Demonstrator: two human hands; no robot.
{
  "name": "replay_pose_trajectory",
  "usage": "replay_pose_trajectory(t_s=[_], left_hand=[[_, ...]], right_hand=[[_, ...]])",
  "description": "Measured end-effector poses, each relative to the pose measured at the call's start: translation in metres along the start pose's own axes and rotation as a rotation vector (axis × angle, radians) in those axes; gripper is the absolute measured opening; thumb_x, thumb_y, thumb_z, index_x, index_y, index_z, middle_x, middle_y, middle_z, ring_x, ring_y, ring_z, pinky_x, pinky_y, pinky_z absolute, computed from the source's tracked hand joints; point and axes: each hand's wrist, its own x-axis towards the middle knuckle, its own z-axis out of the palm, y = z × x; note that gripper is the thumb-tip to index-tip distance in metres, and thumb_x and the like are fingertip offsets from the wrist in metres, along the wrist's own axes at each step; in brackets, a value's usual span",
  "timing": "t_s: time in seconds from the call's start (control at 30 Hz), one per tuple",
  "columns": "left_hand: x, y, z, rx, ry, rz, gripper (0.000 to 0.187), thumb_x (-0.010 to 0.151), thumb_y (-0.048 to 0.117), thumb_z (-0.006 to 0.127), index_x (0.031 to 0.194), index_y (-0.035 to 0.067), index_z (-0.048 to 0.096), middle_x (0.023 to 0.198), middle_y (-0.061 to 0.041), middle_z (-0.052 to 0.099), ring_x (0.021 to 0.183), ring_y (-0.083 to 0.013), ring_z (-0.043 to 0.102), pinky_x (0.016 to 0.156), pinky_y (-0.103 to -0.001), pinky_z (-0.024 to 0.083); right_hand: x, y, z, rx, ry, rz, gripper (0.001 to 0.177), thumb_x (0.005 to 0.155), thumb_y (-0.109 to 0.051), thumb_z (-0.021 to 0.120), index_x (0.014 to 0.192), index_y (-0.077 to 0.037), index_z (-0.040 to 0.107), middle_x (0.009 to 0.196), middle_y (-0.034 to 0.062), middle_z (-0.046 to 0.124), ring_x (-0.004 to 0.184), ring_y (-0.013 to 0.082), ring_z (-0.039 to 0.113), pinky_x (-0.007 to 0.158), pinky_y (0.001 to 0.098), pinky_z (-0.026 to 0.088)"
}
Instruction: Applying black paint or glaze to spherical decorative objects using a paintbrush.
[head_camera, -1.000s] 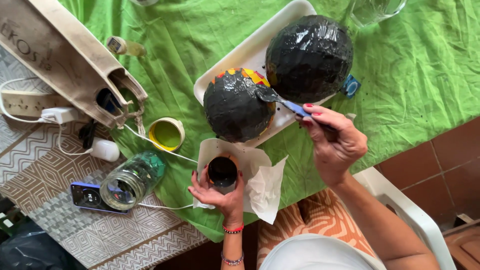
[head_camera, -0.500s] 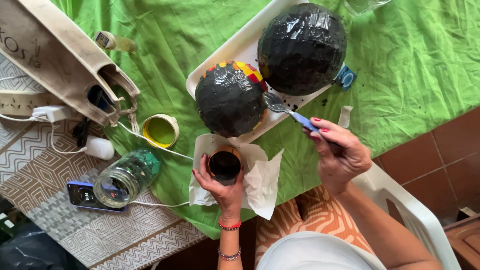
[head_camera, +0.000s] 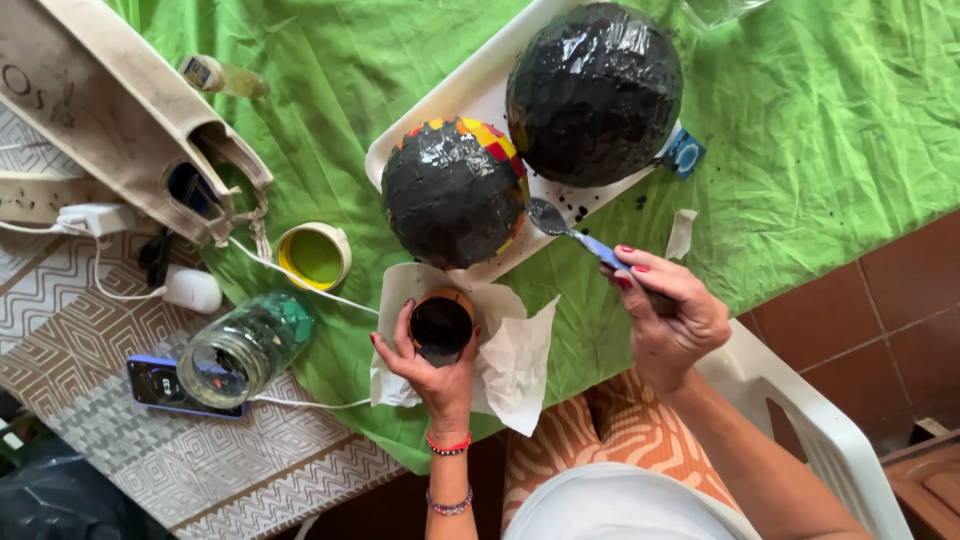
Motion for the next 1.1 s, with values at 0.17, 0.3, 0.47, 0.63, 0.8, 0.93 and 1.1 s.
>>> replay_pose_trajectory(t_s=[0.17,0.3,0.47,0.63,0.8,0.93,1.1], left_hand=[[-0.002,0.000,0.004,0.016,0.032,-0.042,0.132,0.063,0.007,0.095,0.154,-0.007,0.000,0.134,-0.024,0.061,0.122,-0.0369,0.062,0.112,-0.046,0.039],[-0.002,0.002,0.007,0.026,0.056,-0.066,0.131,0.062,0.006,0.096,0.154,-0.007,0.002,0.133,-0.023,0.062,0.123,-0.0357,0.061,0.111,-0.045,0.040],[-0.003,0.007,0.006,0.057,0.049,-0.084,0.131,0.062,0.009,0.097,0.154,-0.009,0.005,0.134,-0.022,0.063,0.124,-0.0357,0.062,0.113,-0.046,0.039],[-0.003,0.007,0.006,0.098,0.050,-0.089,0.129,0.063,0.016,0.097,0.155,-0.008,0.009,0.135,-0.017,0.064,0.124,-0.0324,0.063,0.116,-0.045,0.036],[-0.003,0.003,0.008,0.124,0.061,-0.078,0.125,0.065,0.019,0.095,0.155,-0.007,0.012,0.134,-0.015,0.066,0.123,-0.0303,0.064,0.118,-0.045,0.033],[-0.001,0.003,0.008,0.118,0.063,-0.083,0.124,0.064,0.018,0.094,0.155,-0.008,0.013,0.134,-0.014,0.066,0.124,-0.0310,0.064,0.120,-0.047,0.029],[-0.002,0.004,0.009,0.102,0.069,-0.097,0.124,0.063,0.018,0.094,0.155,-0.008,0.014,0.133,-0.014,0.067,0.124,-0.0307,0.064,0.121,-0.049,0.027]], right_hand=[[0.002,0.006,0.007,-0.025,-0.097,-0.095,0.015,0.082,0.012,0.083,0.082,0.008,0.069,0.091,0.0340,0.074,0.081,0.0419,0.078,0.068,0.0425,0.064],[-0.004,0.009,0.012,0.069,-0.117,0.020,0.013,0.082,0.011,0.081,0.085,0.009,0.069,0.093,0.0331,0.074,0.085,0.0391,0.078,0.069,0.0410,0.064],[-0.009,0.014,-0.009,0.016,-0.154,0.171,0.012,0.087,0.010,0.078,0.091,0.012,0.067,0.098,0.0328,0.073,0.088,0.0359,0.076,0.069,0.0388,0.064],[-0.002,0.001,-0.005,0.016,-0.101,0.303,0.012,0.092,0.008,0.075,0.098,0.012,0.065,0.103,0.0327,0.071,0.087,0.0320,0.074,0.071,0.0388,0.065],[0.008,-0.006,0.005,0.168,0.083,0.387,0.019,0.098,-0.004,0.072,0.106,0.007,0.058,0.105,0.0320,0.069,0.082,0.0308,0.075,0.071,0.0337,0.067],[0.011,-0.006,0.004,0.162,0.104,0.372,0.024,0.096,-0.001,0.073,0.109,0.008,0.055,0.100,0.0345,0.068,0.069,0.0293,0.073,0.063,0.0342,0.066],[0.025,-0.013,0.020,0.221,0.139,0.344,0.019,0.098,-0.007,0.070,0.102,0.006,0.057,0.097,0.0316,0.068,0.060,0.0207,0.068,0.053,0.0267,0.060]])
